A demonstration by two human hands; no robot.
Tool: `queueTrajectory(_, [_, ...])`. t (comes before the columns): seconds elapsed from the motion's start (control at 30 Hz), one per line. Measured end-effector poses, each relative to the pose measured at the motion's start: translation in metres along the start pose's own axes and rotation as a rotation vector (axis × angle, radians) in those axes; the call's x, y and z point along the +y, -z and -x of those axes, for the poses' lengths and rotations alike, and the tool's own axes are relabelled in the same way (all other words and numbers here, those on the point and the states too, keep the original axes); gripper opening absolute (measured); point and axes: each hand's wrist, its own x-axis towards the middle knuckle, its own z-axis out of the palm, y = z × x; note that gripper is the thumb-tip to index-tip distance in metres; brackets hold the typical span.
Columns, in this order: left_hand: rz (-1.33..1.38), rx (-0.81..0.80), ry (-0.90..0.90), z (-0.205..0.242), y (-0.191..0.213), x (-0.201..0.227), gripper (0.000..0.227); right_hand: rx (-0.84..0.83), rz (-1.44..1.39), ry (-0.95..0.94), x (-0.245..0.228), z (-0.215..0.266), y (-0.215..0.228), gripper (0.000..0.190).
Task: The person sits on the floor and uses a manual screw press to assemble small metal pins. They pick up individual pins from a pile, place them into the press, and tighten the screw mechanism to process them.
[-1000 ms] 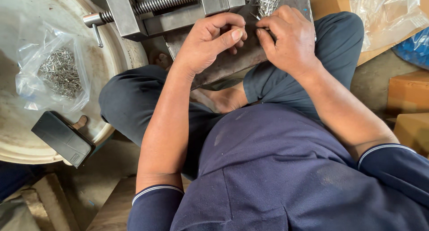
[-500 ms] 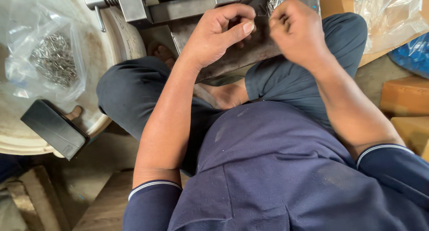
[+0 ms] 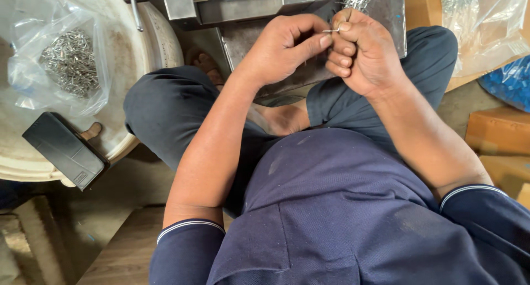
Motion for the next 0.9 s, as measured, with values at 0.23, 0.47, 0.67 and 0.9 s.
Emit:
queueTrajectory(0.23, [0.188, -0.021, 0.108, 0.0, 0.004, -0.002, 0.025, 0.042, 0.559, 0.342, 0.003, 0.0, -0.007, 0.01])
queueTrajectory(0.47, [0.313, -0.045, 0.09, -0.002, 0.006, -0.002, 0.026, -0.041, 1.144, 0.77, -0.017, -0.009, -0.013, 0.005])
queueTrajectory(0.67, [0.278, -0.004, 0.147, 0.0, 0.007, 0.006, 0.027, -0.02, 1.483, 1.046, -0.064, -0.045, -0.041, 0.005])
queueTrajectory(0.9, [0.251, 0.005, 0.13, 0.001, 0.008, 0.007, 0.025, -0.079, 1.821, 1.019, -0.083, -0.047, -0.078, 0.003])
